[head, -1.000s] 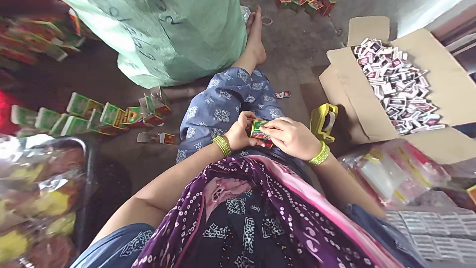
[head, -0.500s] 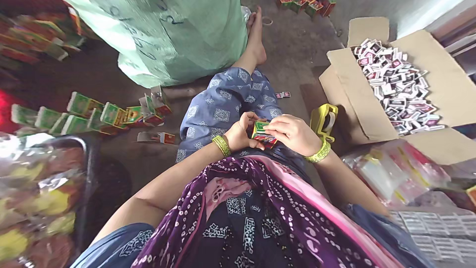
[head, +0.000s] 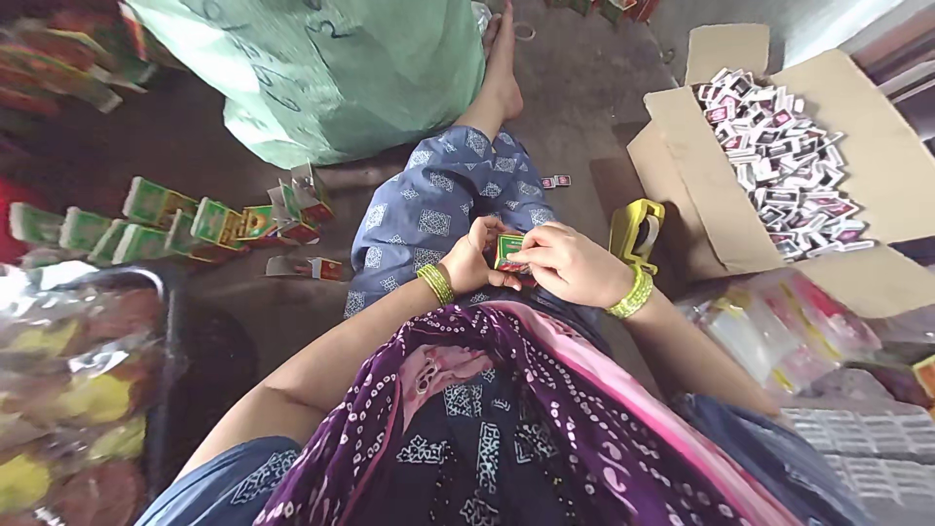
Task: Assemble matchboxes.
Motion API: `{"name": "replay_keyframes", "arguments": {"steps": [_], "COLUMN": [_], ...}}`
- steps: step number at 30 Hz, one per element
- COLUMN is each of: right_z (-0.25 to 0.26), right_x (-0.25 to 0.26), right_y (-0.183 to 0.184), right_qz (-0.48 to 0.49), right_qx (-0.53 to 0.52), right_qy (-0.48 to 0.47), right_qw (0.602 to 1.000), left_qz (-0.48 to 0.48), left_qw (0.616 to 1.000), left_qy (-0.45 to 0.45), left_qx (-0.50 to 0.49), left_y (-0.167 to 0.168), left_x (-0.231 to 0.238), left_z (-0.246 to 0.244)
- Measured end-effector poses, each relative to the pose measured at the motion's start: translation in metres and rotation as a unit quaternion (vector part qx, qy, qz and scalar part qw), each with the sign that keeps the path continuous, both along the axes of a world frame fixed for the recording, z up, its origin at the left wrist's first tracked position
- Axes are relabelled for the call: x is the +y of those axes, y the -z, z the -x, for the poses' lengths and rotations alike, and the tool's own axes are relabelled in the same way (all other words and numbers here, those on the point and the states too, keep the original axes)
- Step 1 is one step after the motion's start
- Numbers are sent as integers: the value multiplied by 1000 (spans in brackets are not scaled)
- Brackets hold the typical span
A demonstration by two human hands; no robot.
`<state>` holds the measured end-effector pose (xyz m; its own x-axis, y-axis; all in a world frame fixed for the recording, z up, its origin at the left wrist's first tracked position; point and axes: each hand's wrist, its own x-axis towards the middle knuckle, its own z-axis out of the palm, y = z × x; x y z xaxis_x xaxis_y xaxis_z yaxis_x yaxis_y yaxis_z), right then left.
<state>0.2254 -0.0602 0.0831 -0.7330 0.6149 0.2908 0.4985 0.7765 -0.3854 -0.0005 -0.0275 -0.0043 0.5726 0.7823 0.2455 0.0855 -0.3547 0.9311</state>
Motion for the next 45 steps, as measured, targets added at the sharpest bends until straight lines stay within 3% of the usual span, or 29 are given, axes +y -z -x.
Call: {"name": "replay_keyframes", "arguments": {"steps": [4, 7, 10, 13, 17, 21, 24, 28, 32, 41, 45], "right_z": [-5, -7, -16, -40, -116, -193, -216, -218, -220, -226, -214], "right_x": [-12, -27, -35, -39, -42, -50, -56, -55, -47, -46, -64], "right_y": [29, 51, 59, 59, 60, 75, 96, 112, 118, 113, 102], "right_qz": [-35, 50, 155, 180, 123, 192, 269, 272, 287, 325, 347], "right_qx": [100, 184, 259, 312, 259, 138, 75, 51, 92, 240, 232], "right_qy": [82, 136, 159, 249, 504, 676, 685, 659, 660, 687, 688], "right_qw": [991, 972, 940, 899, 815, 698, 673, 699, 689, 604, 594], "left_qz": [10, 18, -42, -58, -41, -42, -25, -35, -44, -30, -10], "left_qw": [1000, 1000, 999, 996, 997, 997, 997, 998, 998, 999, 999], "left_qy": [-23, -22, -25, -28, -28, -17, -13, -14, -16, -17, -18], "left_qx": [-17, -3, -18, -55, -58, -60, -68, -57, -36, -17, -24], "left_y": [2, 5, 6, 8, 8, 8, 9, 10, 12, 14, 12], "left_x": [2, 1, 3, 5, 2, 2, 3, 5, 6, 6, 5], "left_z": [-1, -3, -5, -2, 4, 3, 1, 2, 2, 3, 3]}}
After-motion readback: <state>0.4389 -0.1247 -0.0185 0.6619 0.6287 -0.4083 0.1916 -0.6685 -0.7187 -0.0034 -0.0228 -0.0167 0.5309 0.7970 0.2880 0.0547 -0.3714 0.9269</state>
